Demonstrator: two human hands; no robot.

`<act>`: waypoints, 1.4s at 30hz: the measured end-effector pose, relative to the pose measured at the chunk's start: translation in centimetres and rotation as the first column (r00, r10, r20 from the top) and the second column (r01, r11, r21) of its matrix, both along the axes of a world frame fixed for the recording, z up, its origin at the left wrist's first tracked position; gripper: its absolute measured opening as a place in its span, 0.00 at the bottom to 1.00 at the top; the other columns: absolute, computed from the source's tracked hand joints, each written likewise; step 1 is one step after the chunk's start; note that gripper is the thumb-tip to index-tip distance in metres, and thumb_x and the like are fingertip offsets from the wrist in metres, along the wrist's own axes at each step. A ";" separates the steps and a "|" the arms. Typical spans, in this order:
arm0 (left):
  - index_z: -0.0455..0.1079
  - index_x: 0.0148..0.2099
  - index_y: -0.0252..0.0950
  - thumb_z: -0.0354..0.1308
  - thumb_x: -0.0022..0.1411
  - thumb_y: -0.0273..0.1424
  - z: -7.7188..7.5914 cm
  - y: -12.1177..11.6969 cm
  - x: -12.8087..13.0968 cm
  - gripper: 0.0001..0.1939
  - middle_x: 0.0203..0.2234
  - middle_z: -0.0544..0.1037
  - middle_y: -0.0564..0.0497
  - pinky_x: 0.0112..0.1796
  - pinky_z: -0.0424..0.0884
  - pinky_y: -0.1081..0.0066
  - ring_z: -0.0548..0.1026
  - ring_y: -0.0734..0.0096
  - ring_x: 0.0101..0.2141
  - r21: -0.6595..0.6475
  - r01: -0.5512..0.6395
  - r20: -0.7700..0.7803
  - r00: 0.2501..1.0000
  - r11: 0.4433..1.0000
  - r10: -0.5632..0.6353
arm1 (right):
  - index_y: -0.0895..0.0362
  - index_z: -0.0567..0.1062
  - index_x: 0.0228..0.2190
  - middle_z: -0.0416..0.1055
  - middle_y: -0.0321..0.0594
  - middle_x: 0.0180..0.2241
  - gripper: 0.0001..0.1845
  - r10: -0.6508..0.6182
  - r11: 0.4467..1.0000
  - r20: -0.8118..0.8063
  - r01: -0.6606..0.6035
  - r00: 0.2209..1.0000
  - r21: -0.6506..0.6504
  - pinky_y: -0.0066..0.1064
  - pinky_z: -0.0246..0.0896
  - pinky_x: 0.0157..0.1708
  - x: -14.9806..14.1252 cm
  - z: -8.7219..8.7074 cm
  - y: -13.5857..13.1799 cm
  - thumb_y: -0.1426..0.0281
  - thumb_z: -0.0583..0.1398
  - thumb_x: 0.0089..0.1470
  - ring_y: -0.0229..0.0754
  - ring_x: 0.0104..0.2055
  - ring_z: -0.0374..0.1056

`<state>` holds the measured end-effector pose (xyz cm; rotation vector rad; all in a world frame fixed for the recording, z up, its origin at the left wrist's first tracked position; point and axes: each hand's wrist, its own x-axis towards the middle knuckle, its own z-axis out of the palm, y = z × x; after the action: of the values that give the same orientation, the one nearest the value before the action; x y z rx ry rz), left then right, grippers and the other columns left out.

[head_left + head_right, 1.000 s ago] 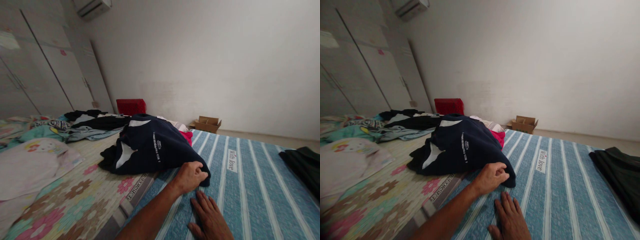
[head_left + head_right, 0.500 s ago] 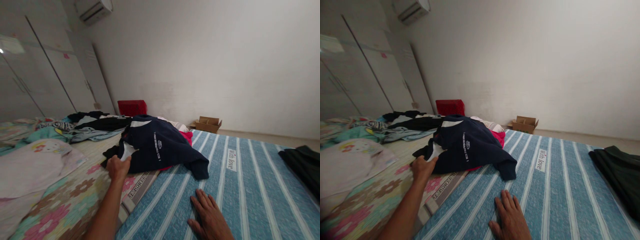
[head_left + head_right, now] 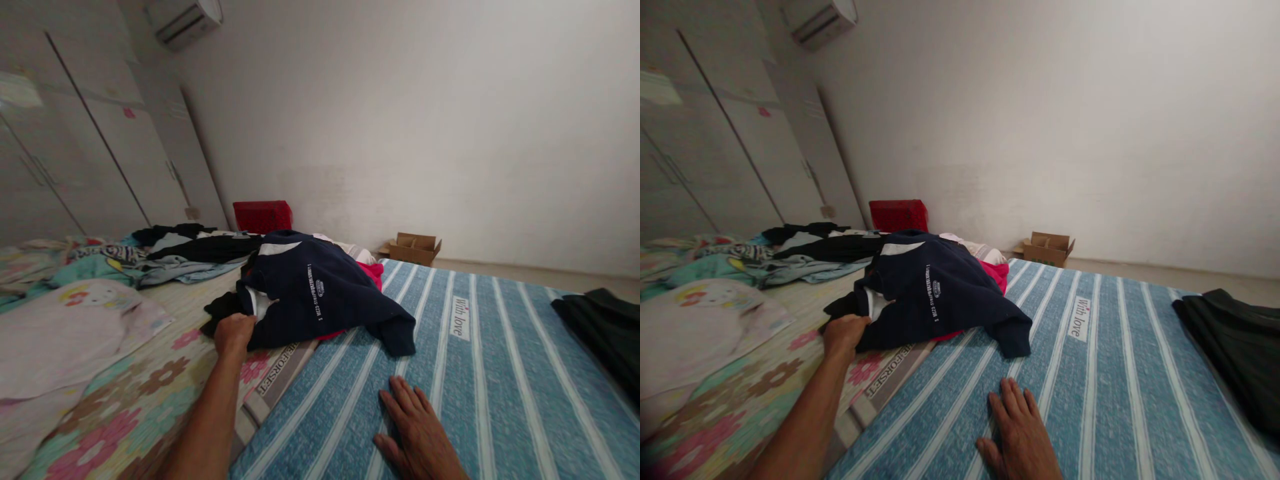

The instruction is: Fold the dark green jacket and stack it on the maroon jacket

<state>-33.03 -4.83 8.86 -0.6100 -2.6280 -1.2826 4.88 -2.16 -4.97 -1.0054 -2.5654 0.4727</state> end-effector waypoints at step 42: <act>0.70 0.34 0.35 0.53 0.54 0.30 4.1 10.1 22.1 0.07 0.31 0.77 0.46 0.35 0.66 0.70 0.75 0.64 0.34 -0.484 0.808 -0.055 0.355 0.336 -0.933 | 0.57 0.76 0.39 0.74 0.41 0.33 0.16 -0.341 0.921 -0.668 0.094 0.662 -0.377 0.31 0.64 0.40 0.5 2.1 1.5 0.62 0.53 0.57 0.42 0.38 0.70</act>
<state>-10.92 5.28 12.99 -2.3772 -2.1678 -0.6030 5.39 -0.69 -2.86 -0.9520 -1.6507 1.0022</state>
